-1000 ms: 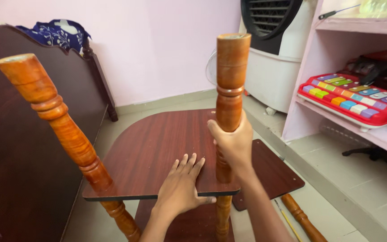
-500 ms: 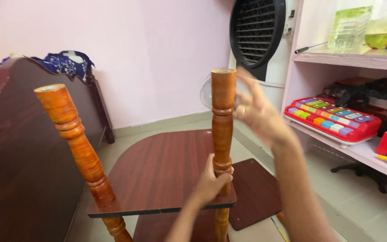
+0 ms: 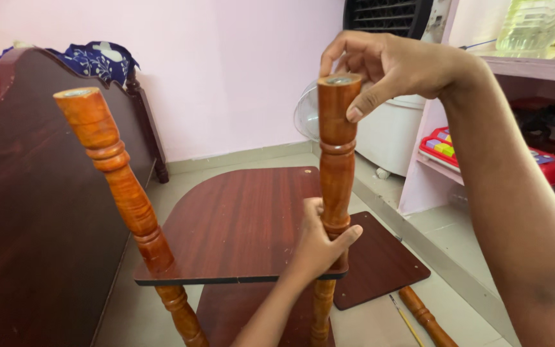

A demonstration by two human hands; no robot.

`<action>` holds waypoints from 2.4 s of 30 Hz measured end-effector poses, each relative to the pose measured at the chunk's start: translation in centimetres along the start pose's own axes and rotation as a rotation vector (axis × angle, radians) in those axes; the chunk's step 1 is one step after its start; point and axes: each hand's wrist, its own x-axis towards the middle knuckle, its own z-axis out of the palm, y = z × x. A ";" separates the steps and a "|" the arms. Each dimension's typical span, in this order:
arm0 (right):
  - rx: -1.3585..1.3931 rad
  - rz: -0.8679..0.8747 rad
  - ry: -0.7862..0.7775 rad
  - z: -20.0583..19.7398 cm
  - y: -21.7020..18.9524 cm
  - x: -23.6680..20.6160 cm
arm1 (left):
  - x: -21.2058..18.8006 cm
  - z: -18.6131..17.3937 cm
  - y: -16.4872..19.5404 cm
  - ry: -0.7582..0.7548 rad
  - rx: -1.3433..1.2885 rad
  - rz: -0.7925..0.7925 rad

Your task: The person assembles a small wooden table by inserting four turned legs into holes in the tabletop and securing them with screws. The person handles the tabletop and legs, aligns each leg, and tightens the screws by hand.

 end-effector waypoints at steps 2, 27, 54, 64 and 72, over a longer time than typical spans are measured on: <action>-0.051 0.036 0.033 0.3 -0.2 -0.1 | -0.1 0.1 0.3 -0.035 -0.043 -0.017; 1.103 0.309 0.485 22.5 11.0 -9.9 | 12.7 -5.4 4.5 0.069 -0.953 -0.138; -0.017 0.394 0.151 25.0 11.6 -10.0 | 7.7 -7.1 -7.4 0.080 -1.303 -0.421; -0.016 0.148 -0.043 23.4 13.0 -9.2 | 6.3 -6.5 -5.9 0.123 -1.033 -0.554; 0.051 0.217 0.118 24.4 14.3 -10.3 | 5.0 -5.8 -4.5 0.120 -0.625 -0.497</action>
